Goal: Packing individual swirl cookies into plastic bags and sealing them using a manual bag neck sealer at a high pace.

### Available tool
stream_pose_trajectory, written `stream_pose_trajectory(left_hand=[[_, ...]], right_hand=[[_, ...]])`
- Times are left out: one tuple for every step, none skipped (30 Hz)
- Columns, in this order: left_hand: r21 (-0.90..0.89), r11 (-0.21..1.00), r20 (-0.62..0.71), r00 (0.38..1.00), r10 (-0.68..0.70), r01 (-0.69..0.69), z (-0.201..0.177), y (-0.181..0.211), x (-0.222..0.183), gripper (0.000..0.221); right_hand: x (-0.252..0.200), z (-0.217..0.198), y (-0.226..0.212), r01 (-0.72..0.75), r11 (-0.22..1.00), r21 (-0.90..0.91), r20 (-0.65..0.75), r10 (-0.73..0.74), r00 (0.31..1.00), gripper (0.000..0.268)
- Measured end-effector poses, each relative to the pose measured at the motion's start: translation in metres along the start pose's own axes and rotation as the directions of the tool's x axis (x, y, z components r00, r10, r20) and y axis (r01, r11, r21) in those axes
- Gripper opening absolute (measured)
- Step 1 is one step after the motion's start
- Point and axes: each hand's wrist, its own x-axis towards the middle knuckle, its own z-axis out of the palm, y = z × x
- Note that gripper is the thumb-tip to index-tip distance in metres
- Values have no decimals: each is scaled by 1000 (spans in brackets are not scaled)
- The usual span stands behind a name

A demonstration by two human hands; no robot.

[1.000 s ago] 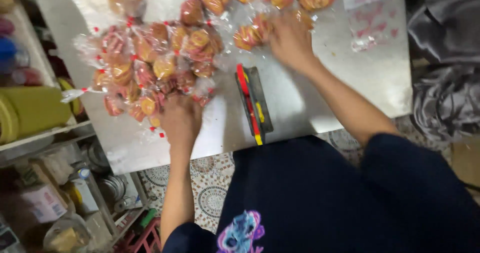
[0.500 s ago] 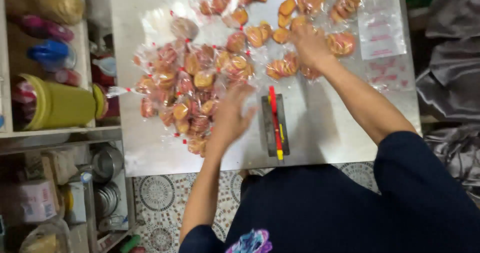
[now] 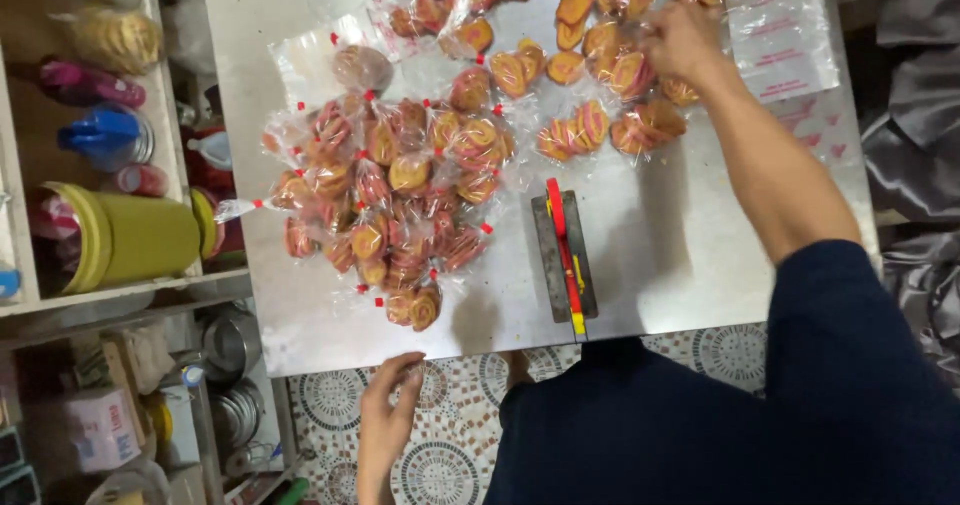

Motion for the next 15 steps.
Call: stream_pose_trajectory(left_hand=[[0, 1000, -5, 1000, 0, 0, -3, 10, 7, 39], [-3, 989, -32, 988, 150, -150, -3, 20, 17, 34], [-1, 955, -60, 953, 296, -296, -4, 29, 26, 29], [-9, 952, -70, 950, 305, -306, -2, 47, 47, 29], [7, 902, -53, 901, 431, -431, -1, 64, 67, 32], [21, 837, -32, 837, 546, -546, 0, 79, 84, 35], [17, 834, -42, 833, 552, -552, 9, 106, 102, 35], [63, 768, 30, 770, 637, -637, 15, 134, 120, 53], [102, 691, 105, 698, 708, -716, 19, 162, 137, 73], [104, 686, 98, 694, 714, -720, 25, 201, 132, 73], [-175, 642, 155, 623, 767, -746, 31, 239, 127, 76], [-442, 560, 190, 537, 822, -701, 36, 276, 121, 79], [-441, 554, 186, 531, 826, -706, 42, 262, 127, 79], [-400, 576, 215, 538, 815, -712, 48, 251, 136, 51], [-358, 597, 243, 546, 802, -718, 54, 240, 146, 27]], right_hand=[[-2, 5, 1, 5, 1000, 1, -1, -5, 1000, 34], [-1, 4, 4, 148, 986, -74, -28, -151, 988, 31], [0, 2, 5, 285, 946, -153, -42, -294, 955, 29], [-23, -40, -31, 292, 942, -164, -48, -304, 952, 29], [-42, -83, -75, 376, 925, -59, 0, -377, 926, 25], [-65, -123, -127, 448, 893, 53, 42, -450, 892, 24], [-74, -140, -146, 455, 890, 43, 40, -456, 889, 24], [-84, -156, -166, 580, 814, 31, -45, -579, 814, 22], [-93, -172, -187, 693, 721, 7, -124, -687, 716, 21], [-105, -180, -212, 698, 717, -1, -127, -692, 711, 21], [-117, -188, -238, 735, 678, 26, -191, -718, 669, 15], [-130, -194, -263, 769, 637, 49, -254, -737, 626, 13], [-141, -192, -282, 772, 634, 42, -256, -740, 622, 13], [-151, -191, -300, 786, 613, 81, -257, -749, 610, 17], [-161, -190, -318, 799, 589, 119, -258, -759, 598, 33]])
